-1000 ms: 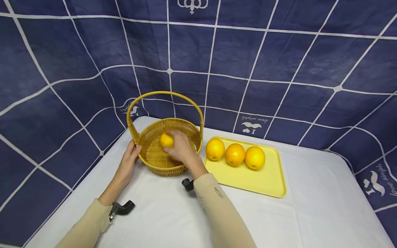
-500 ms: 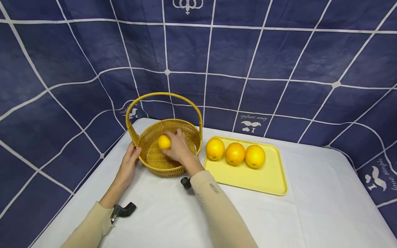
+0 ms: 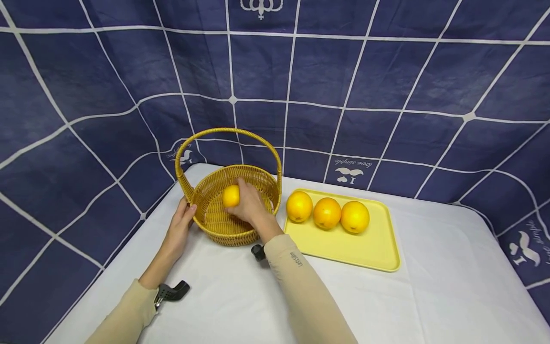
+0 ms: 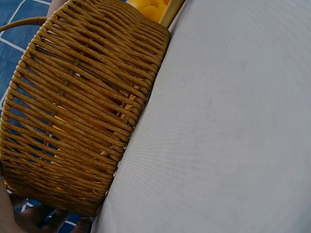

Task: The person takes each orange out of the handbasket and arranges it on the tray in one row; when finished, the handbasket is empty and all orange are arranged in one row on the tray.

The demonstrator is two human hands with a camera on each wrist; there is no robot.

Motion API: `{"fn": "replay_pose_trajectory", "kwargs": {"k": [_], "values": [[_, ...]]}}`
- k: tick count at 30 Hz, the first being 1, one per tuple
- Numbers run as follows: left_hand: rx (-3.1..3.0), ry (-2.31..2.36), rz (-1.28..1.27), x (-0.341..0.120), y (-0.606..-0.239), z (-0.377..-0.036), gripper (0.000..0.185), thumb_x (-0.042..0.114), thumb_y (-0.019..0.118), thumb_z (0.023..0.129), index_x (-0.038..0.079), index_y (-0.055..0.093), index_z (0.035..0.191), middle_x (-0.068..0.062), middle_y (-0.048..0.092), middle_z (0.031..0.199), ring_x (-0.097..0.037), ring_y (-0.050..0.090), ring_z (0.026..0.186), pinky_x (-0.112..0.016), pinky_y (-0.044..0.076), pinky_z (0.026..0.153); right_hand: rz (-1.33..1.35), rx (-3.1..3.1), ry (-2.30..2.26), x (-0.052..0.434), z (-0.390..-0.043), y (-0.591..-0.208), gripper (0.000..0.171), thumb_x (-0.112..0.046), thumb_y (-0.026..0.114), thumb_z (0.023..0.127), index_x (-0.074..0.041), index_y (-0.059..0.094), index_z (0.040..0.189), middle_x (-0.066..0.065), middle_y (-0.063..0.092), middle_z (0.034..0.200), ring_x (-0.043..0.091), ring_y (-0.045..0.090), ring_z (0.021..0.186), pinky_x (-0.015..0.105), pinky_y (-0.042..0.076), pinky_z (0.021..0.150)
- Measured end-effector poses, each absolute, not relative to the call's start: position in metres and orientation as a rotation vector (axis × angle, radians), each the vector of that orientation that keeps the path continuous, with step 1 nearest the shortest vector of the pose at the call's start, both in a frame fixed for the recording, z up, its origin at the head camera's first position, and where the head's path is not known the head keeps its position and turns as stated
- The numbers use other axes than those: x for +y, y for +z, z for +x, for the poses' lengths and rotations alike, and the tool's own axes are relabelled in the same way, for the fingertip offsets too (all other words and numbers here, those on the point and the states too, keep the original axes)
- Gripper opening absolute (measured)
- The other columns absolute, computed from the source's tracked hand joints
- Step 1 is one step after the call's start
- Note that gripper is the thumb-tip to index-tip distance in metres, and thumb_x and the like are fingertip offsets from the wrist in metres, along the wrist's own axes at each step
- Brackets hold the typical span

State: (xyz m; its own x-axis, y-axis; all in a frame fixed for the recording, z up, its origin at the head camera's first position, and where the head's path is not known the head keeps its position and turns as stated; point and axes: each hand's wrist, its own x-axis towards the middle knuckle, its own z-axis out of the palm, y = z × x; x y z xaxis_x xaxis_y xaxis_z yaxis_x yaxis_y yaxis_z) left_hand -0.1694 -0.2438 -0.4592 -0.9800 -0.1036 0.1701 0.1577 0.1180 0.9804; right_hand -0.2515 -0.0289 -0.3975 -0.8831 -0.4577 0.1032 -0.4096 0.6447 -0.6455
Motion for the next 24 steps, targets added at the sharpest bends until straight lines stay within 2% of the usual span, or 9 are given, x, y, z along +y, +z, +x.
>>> {"fn": "replay_pose_trajectory", "kwargs": {"k": [9,17,20,24], "values": [[-2.208,-1.938,-0.072,-0.244,-0.459,-0.168,0.062,0.029,0.039,0.116,0.012,0.014,0.170,-0.018,0.028,0.172,-0.030,0.025,0.160,-0.052,0.016,0.131,-0.691,2.836,-1.065,-0.021,-0.245,-0.390,0.076,-0.031,0.093,0.076,-0.010,0.054,0.139,0.012,0.070,0.122,0.029,0.067,0.104,0.042,0.059,0.091],[-2.219,-1.929,-0.053,-0.245,-0.458,-0.166,0.061,0.026,0.038,0.116,0.015,0.013,0.170,-0.015,0.024,0.174,-0.029,0.021,0.161,-0.051,0.014,0.132,-0.680,2.888,-1.298,-0.006,-0.228,-0.389,0.075,-0.036,0.091,0.078,-0.013,0.056,0.140,0.007,0.069,0.124,0.027,0.067,0.103,0.042,0.059,0.088],[-2.213,-1.943,-0.061,-0.246,-0.458,-0.166,0.061,0.026,0.037,0.116,0.015,0.012,0.170,-0.014,0.025,0.174,-0.028,0.022,0.161,-0.048,0.016,0.132,-0.696,2.899,-1.394,0.001,-0.220,-0.390,0.072,-0.038,0.090,0.079,-0.015,0.057,0.139,0.004,0.070,0.125,0.025,0.067,0.104,0.041,0.059,0.089],[-2.224,-1.930,-0.069,-0.245,-0.458,-0.168,0.061,0.027,0.038,0.116,0.012,0.014,0.170,-0.015,0.028,0.172,-0.027,0.026,0.159,-0.033,0.023,0.129,-0.698,2.927,-1.497,0.010,-0.210,-0.392,0.071,-0.039,0.091,0.078,-0.017,0.057,0.137,0.001,0.071,0.123,0.021,0.068,0.104,0.038,0.059,0.089]]}}
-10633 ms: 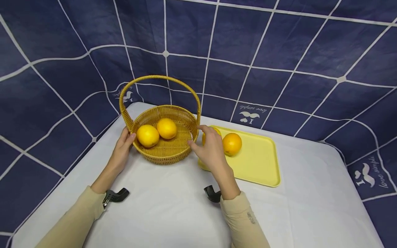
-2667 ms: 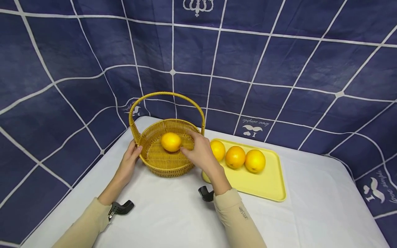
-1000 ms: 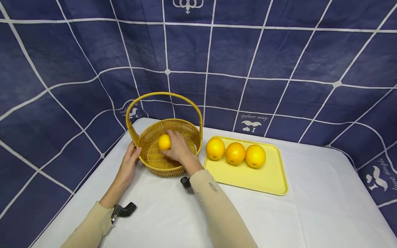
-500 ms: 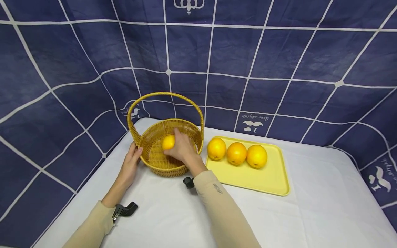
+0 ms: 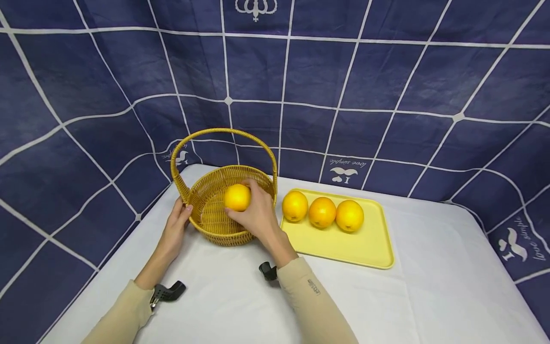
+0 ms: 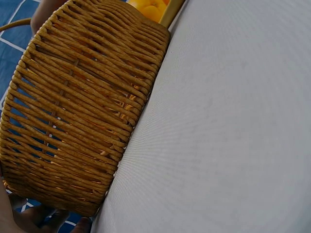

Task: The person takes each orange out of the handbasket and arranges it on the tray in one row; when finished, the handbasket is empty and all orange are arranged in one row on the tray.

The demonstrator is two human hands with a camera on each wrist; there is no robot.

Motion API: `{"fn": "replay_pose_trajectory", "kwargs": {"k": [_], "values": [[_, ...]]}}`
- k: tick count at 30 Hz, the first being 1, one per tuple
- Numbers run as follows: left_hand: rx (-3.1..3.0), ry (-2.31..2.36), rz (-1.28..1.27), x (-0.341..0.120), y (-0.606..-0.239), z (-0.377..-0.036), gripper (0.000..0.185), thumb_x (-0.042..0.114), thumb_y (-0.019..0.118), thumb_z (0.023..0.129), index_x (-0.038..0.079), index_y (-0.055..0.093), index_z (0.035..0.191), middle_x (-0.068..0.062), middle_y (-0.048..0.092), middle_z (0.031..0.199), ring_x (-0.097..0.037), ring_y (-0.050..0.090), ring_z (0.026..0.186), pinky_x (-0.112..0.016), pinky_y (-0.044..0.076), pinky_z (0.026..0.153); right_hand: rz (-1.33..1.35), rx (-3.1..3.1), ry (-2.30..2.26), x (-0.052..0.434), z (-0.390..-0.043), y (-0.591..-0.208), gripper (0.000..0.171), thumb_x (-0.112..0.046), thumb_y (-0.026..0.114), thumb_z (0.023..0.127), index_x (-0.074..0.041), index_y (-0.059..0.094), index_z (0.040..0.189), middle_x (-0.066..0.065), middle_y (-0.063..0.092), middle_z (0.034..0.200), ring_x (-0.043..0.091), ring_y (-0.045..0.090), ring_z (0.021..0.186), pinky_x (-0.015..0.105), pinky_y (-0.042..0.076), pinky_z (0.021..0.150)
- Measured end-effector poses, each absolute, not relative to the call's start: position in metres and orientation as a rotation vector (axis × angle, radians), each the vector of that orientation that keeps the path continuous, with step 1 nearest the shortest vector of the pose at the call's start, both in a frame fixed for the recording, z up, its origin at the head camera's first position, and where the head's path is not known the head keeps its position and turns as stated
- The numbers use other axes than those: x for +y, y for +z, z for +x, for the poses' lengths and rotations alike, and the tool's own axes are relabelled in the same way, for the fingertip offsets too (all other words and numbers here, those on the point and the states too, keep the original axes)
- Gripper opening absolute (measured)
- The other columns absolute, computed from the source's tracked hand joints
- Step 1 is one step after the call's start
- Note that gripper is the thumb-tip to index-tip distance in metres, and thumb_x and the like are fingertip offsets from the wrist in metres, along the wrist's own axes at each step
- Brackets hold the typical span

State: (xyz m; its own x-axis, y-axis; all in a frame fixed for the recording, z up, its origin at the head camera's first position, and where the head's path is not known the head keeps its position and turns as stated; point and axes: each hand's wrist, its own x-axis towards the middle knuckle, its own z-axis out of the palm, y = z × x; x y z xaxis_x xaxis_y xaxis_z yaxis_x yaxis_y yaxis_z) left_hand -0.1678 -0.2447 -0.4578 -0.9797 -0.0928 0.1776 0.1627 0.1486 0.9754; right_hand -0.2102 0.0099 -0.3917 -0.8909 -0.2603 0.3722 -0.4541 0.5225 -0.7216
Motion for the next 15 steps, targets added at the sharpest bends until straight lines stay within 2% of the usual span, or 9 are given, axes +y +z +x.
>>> {"fn": "replay_pose_trajectory", "kwargs": {"k": [5,9,12,15], "values": [[-2.226,-1.907,-0.075,-0.244,-0.458,-0.169,0.061,0.028,0.039,0.116,0.011,0.016,0.169,-0.018,0.032,0.170,-0.029,0.029,0.157,-0.016,0.027,0.119,0.584,-2.461,1.354,0.022,-0.199,-0.391,0.074,-0.040,0.091,0.078,-0.020,0.057,0.141,0.000,0.070,0.126,0.019,0.068,0.106,0.039,0.059,0.090],[-2.225,-1.907,-0.089,-0.244,-0.457,-0.170,0.061,0.029,0.038,0.116,0.012,0.016,0.170,-0.018,0.031,0.170,-0.029,0.028,0.158,-0.010,0.027,0.116,0.567,-2.430,1.377,0.034,-0.190,-0.386,0.072,-0.038,0.091,0.078,-0.025,0.057,0.140,-0.003,0.070,0.128,0.019,0.067,0.106,0.040,0.058,0.090],[-2.226,-1.915,-0.083,-0.244,-0.457,-0.169,0.061,0.030,0.038,0.116,0.012,0.015,0.170,-0.017,0.030,0.170,-0.028,0.028,0.158,-0.010,0.028,0.117,0.556,-2.414,1.379,0.045,-0.186,-0.382,0.070,-0.038,0.091,0.078,-0.026,0.058,0.138,-0.004,0.071,0.127,0.019,0.066,0.105,0.039,0.059,0.088],[-2.229,-1.925,-0.081,-0.245,-0.458,-0.168,0.062,0.031,0.038,0.116,0.014,0.013,0.170,-0.016,0.027,0.172,-0.028,0.026,0.159,-0.020,0.025,0.125,0.530,-2.403,1.366,0.059,-0.183,-0.379,0.070,-0.037,0.092,0.077,-0.026,0.058,0.137,-0.004,0.070,0.125,0.018,0.067,0.104,0.040,0.061,0.083]]}}
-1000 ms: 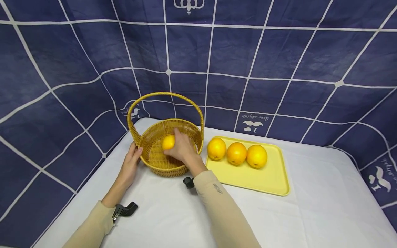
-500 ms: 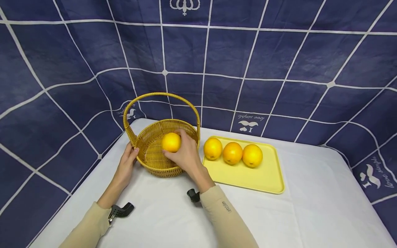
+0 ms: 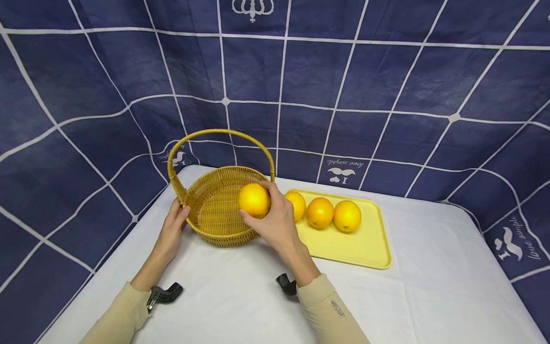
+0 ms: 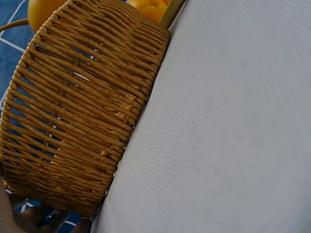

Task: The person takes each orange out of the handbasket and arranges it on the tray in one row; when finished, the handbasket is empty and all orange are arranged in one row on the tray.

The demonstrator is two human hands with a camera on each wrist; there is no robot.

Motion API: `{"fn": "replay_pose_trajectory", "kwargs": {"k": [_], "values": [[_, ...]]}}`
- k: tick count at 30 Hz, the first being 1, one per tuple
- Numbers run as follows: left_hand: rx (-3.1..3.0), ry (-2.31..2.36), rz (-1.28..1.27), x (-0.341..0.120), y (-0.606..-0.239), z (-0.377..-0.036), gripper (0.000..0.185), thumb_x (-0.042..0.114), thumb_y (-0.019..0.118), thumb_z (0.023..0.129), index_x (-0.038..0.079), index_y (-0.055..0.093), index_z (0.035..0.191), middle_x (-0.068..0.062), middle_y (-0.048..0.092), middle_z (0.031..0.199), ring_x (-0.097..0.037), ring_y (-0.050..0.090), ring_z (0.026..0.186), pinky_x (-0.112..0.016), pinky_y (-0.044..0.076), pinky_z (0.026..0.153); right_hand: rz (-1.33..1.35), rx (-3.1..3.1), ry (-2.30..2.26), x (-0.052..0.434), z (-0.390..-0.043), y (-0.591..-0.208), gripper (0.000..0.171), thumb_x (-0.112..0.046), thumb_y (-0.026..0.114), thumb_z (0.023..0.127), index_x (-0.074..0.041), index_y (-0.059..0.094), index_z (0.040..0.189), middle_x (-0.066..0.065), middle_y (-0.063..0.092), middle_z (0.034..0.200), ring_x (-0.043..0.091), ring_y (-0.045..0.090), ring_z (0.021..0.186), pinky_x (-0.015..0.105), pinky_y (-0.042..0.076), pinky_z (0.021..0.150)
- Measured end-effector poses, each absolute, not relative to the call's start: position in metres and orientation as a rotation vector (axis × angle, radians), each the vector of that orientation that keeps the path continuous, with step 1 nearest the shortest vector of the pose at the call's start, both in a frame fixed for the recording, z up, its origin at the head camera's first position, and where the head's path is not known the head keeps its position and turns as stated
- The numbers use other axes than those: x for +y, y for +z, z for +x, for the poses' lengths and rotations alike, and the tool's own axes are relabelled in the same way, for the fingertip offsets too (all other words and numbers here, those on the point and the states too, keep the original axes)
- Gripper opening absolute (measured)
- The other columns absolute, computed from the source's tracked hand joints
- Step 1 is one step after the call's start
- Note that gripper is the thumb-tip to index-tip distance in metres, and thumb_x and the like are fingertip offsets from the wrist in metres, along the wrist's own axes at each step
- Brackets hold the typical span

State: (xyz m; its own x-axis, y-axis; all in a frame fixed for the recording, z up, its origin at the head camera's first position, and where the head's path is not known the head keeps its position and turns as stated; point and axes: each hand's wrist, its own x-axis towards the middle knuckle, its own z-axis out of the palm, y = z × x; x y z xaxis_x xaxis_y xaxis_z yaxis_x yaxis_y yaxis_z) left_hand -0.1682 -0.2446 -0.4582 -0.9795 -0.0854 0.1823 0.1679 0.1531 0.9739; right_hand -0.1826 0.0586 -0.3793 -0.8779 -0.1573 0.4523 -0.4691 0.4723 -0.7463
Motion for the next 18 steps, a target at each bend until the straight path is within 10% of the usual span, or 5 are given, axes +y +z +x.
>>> {"fn": "replay_pose_trajectory", "kwargs": {"k": [6,18], "values": [[-2.225,-1.936,-0.076,-0.243,-0.458,-0.168,0.062,0.030,0.039,0.116,0.015,0.013,0.170,-0.015,0.026,0.173,-0.027,0.024,0.160,-0.043,0.018,0.132,0.440,-2.403,1.327,0.092,-0.179,-0.378,0.070,-0.034,0.093,0.077,-0.022,0.060,0.138,0.002,0.069,0.124,0.022,0.068,0.101,0.036,0.063,0.080],[-2.207,-1.931,-0.094,-0.241,-0.456,-0.168,0.061,0.028,0.038,0.116,0.009,0.015,0.169,-0.020,0.031,0.170,-0.030,0.030,0.157,-0.003,0.031,0.109,0.253,-2.433,1.261,0.154,-0.182,-0.382,0.073,-0.036,0.093,0.081,-0.020,0.060,0.144,0.006,0.070,0.129,0.023,0.067,0.110,0.025,0.060,0.082]]}}
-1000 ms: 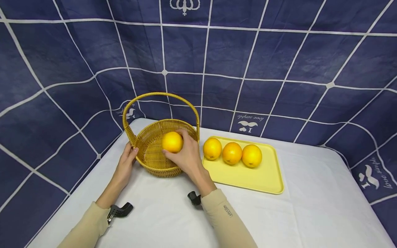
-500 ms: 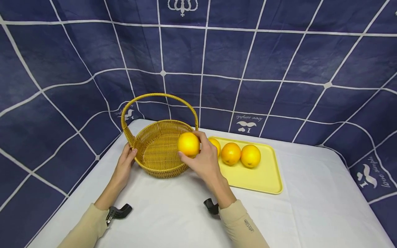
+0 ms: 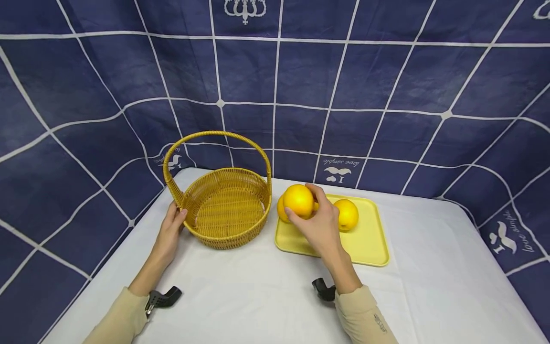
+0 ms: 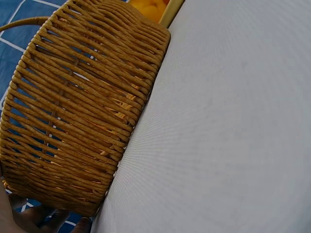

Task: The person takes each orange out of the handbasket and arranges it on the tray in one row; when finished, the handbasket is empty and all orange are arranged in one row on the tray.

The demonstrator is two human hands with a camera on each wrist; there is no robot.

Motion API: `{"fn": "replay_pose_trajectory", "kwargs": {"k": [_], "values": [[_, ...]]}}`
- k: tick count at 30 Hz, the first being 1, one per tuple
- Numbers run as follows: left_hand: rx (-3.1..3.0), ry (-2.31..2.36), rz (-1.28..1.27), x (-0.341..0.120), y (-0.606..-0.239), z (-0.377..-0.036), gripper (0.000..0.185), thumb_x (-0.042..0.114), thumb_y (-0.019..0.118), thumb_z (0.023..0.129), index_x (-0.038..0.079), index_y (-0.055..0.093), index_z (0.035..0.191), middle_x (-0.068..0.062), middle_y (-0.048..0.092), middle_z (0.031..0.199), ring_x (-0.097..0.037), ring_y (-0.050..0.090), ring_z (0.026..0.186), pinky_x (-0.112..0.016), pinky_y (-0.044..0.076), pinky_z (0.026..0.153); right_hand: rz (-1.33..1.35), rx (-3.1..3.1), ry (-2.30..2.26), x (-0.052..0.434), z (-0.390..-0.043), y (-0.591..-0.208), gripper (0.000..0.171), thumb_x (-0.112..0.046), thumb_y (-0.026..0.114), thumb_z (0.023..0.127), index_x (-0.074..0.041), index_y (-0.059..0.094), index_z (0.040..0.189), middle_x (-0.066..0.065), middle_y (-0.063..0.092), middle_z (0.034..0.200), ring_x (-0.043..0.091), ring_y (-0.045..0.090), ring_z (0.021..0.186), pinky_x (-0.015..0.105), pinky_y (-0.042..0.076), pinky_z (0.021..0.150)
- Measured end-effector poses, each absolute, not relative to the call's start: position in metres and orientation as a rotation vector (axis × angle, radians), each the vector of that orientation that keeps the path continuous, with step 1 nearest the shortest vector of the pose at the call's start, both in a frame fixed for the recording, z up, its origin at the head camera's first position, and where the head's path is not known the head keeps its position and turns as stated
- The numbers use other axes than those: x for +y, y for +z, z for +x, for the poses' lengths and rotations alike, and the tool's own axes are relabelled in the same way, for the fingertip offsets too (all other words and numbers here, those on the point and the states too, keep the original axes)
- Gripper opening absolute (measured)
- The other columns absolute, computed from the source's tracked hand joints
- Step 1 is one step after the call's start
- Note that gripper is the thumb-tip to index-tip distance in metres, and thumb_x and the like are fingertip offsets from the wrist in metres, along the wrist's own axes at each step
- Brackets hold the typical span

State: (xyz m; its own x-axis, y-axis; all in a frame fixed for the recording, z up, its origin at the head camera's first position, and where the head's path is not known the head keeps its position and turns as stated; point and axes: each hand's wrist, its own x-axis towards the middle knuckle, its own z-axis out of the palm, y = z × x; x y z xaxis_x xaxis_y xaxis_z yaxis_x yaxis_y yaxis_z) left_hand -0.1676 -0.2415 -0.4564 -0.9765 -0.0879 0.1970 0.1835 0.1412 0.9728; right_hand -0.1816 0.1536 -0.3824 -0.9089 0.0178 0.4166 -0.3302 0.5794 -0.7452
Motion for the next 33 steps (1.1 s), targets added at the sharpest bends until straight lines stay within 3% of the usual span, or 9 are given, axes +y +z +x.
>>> {"fn": "replay_pose_trajectory", "kwargs": {"k": [12,15,17,19,22,23,33], "values": [[-2.208,-1.957,-0.087,-0.239,-0.460,-0.167,0.062,0.030,0.039,0.116,0.015,0.013,0.170,-0.017,0.028,0.172,-0.028,0.027,0.159,-0.003,0.030,0.110,0.155,-2.437,1.091,0.220,-0.176,-0.389,0.071,-0.030,0.091,0.082,-0.011,0.060,0.143,0.014,0.071,0.127,0.029,0.068,0.113,-0.001,0.044,0.079],[-2.218,-1.948,-0.084,-0.240,-0.460,-0.166,0.063,0.031,0.039,0.116,0.015,0.012,0.171,-0.016,0.027,0.173,-0.027,0.025,0.159,-0.002,0.029,0.110,0.083,-2.415,1.060,0.234,-0.177,-0.387,0.070,-0.029,0.091,0.083,-0.011,0.060,0.143,0.015,0.071,0.128,0.031,0.067,0.115,-0.002,0.043,0.079],[-2.216,-1.942,-0.085,-0.241,-0.458,-0.166,0.063,0.030,0.039,0.116,0.015,0.012,0.171,-0.016,0.025,0.173,-0.027,0.024,0.160,-0.002,0.029,0.110,0.037,-2.397,1.047,0.240,-0.178,-0.386,0.071,-0.030,0.091,0.083,-0.011,0.059,0.144,0.014,0.071,0.131,0.031,0.067,0.118,0.007,0.051,0.082],[-2.215,-1.934,-0.088,-0.243,-0.457,-0.166,0.063,0.030,0.039,0.116,0.013,0.012,0.170,-0.017,0.025,0.173,-0.028,0.024,0.160,-0.002,0.029,0.110,0.003,-2.381,1.044,0.246,-0.180,-0.386,0.073,-0.030,0.089,0.084,-0.010,0.056,0.146,0.015,0.069,0.133,0.032,0.066,0.121,0.025,0.061,0.089],[-2.220,-1.931,-0.095,-0.243,-0.456,-0.166,0.063,0.028,0.038,0.116,0.011,0.011,0.170,-0.017,0.024,0.173,-0.029,0.023,0.160,-0.001,0.029,0.109,-0.051,-2.364,1.043,0.254,-0.181,-0.387,0.074,-0.029,0.088,0.086,-0.010,0.054,0.148,0.017,0.068,0.137,0.034,0.065,0.123,0.054,0.061,0.095],[-2.222,-1.929,-0.096,-0.243,-0.456,-0.166,0.063,0.028,0.038,0.116,0.011,0.011,0.170,-0.018,0.024,0.173,-0.030,0.023,0.160,-0.001,0.029,0.109,-0.071,-2.361,1.043,0.257,-0.182,-0.388,0.074,-0.029,0.088,0.086,-0.009,0.054,0.148,0.018,0.068,0.137,0.035,0.064,0.124,0.058,0.059,0.096],[-2.232,-1.920,-0.096,-0.243,-0.457,-0.166,0.062,0.031,0.038,0.116,0.014,0.013,0.170,-0.018,0.027,0.172,-0.031,0.026,0.158,-0.002,0.030,0.109,-0.261,-2.416,1.043,0.286,-0.187,-0.399,0.072,-0.025,0.081,0.086,-0.004,0.052,0.149,0.029,0.064,0.137,0.047,0.059,0.119,0.058,0.045,0.102]]}}
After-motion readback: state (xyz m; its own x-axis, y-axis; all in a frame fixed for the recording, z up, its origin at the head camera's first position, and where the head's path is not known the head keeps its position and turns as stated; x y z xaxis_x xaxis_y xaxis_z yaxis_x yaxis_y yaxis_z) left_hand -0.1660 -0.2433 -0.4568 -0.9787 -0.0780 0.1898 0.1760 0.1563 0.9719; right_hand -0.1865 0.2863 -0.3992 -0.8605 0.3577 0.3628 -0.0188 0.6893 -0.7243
